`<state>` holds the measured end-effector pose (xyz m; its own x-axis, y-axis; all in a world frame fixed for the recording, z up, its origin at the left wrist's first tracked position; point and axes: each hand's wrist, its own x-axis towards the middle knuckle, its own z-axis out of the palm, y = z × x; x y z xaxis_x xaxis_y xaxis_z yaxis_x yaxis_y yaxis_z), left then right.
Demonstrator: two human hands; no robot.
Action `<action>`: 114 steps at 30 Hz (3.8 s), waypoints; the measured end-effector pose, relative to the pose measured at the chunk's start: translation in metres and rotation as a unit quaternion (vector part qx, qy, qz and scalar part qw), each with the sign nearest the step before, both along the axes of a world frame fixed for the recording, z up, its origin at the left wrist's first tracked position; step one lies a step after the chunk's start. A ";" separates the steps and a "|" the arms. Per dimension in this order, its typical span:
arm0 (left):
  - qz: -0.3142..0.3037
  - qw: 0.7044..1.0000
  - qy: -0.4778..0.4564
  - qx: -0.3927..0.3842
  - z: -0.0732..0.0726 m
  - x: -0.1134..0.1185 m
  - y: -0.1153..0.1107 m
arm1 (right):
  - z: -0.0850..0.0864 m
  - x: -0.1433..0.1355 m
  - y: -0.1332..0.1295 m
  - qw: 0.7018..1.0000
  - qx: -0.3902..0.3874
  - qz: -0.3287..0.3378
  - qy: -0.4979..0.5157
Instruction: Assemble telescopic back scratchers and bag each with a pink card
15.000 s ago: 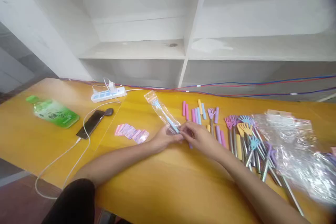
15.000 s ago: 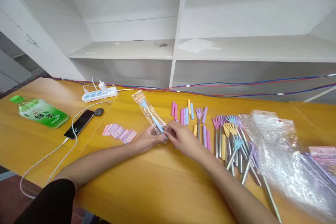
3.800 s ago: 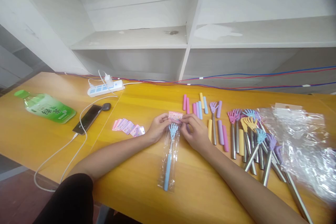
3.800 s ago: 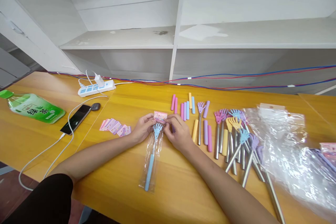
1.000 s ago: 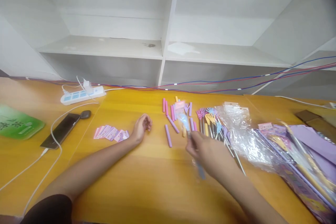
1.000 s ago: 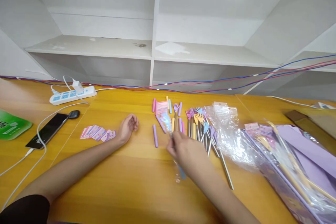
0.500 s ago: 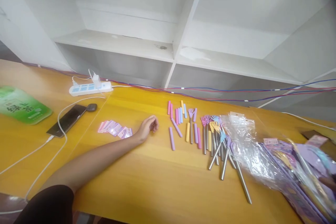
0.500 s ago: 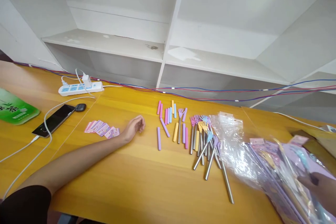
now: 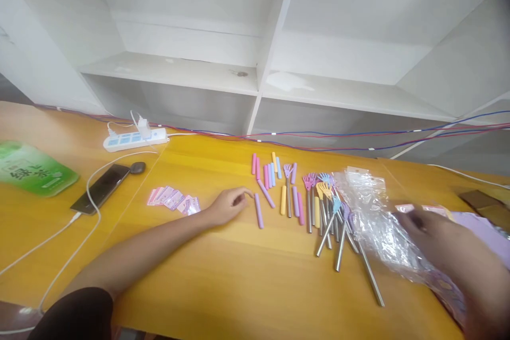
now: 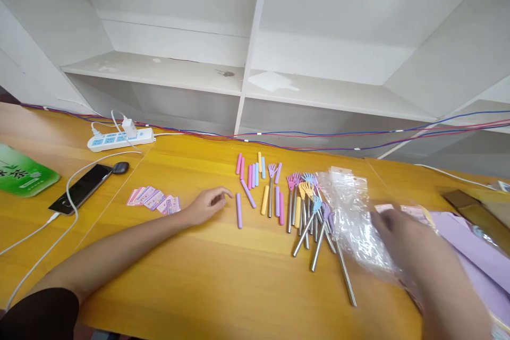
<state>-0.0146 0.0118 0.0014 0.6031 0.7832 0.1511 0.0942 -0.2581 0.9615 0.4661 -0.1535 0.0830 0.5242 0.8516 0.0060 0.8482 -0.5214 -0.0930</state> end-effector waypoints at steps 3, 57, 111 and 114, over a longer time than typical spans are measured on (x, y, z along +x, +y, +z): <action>-0.084 0.969 0.108 0.206 0.001 0.000 -0.008 | 0.001 -0.072 0.032 0.986 -0.144 0.067 0.045; -0.092 0.954 0.164 0.235 0.003 -0.003 -0.012 | -0.026 -0.223 0.182 0.977 -0.064 0.122 0.164; 0.059 0.975 0.149 0.157 0.002 -0.007 0.022 | -0.081 -0.231 0.170 0.587 0.362 0.076 0.720; 0.079 0.975 0.145 0.147 0.001 -0.006 0.021 | -0.081 -0.232 0.169 0.591 0.368 0.071 0.715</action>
<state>-0.0208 0.0329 0.0025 0.5285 0.8189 0.2239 0.4122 -0.4781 0.7755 0.2344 0.0156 0.0019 0.3650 0.9301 0.0402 -0.3407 0.1736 -0.9240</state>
